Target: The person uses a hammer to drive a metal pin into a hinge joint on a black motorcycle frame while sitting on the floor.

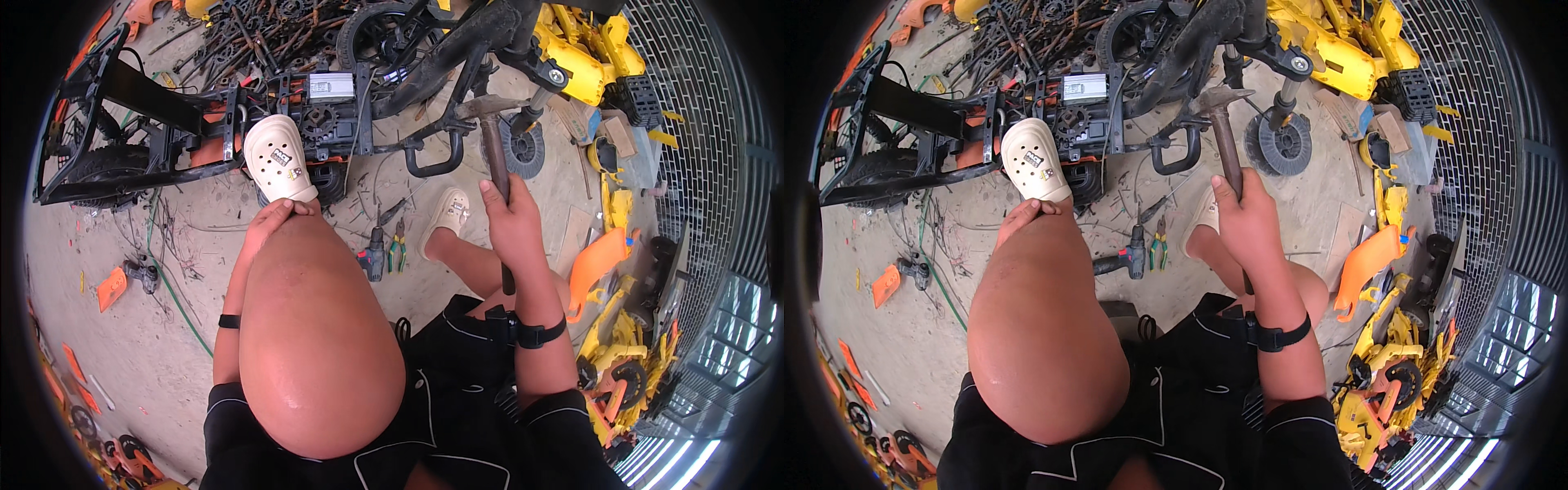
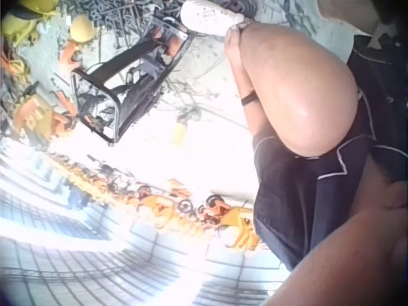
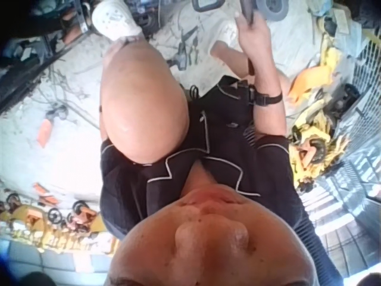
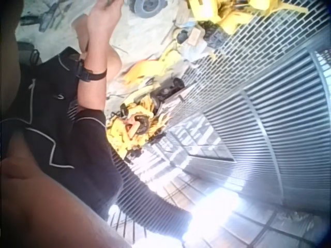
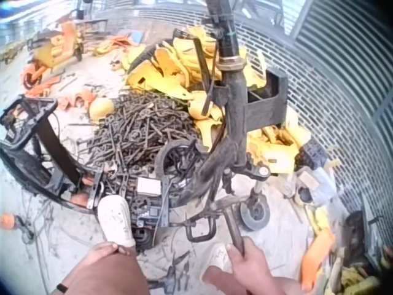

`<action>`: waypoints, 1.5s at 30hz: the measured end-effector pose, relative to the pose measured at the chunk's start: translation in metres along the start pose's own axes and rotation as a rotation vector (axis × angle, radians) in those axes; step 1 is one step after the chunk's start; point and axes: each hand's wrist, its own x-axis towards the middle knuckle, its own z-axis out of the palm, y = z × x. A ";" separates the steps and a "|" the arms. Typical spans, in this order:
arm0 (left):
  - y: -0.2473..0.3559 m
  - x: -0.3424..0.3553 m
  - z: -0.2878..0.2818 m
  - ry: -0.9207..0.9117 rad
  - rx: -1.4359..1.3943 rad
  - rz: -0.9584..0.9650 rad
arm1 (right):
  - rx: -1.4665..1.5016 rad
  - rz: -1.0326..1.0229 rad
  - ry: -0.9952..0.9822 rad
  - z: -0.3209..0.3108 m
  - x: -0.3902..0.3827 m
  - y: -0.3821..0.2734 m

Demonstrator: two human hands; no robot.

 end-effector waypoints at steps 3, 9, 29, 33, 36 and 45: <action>-0.004 0.003 -0.003 -0.015 -0.023 0.005 | 0.158 0.064 0.042 -0.014 0.000 -0.006; 0.000 -0.003 0.004 -0.037 -0.092 0.026 | 0.479 -0.013 0.181 -0.052 -0.019 -0.046; -0.002 0.002 -0.003 -0.021 -0.019 0.033 | 0.368 0.168 -0.005 -0.020 -0.001 -0.006; -0.001 -0.003 0.004 0.054 -0.044 0.027 | 0.360 0.195 0.031 -0.014 0.016 -0.010; 0.002 -0.002 0.008 0.060 -0.047 0.018 | 0.414 0.064 0.174 0.011 0.038 0.012; 0.002 -0.001 0.005 0.022 -0.030 0.043 | 0.804 -0.127 0.229 0.051 0.053 0.008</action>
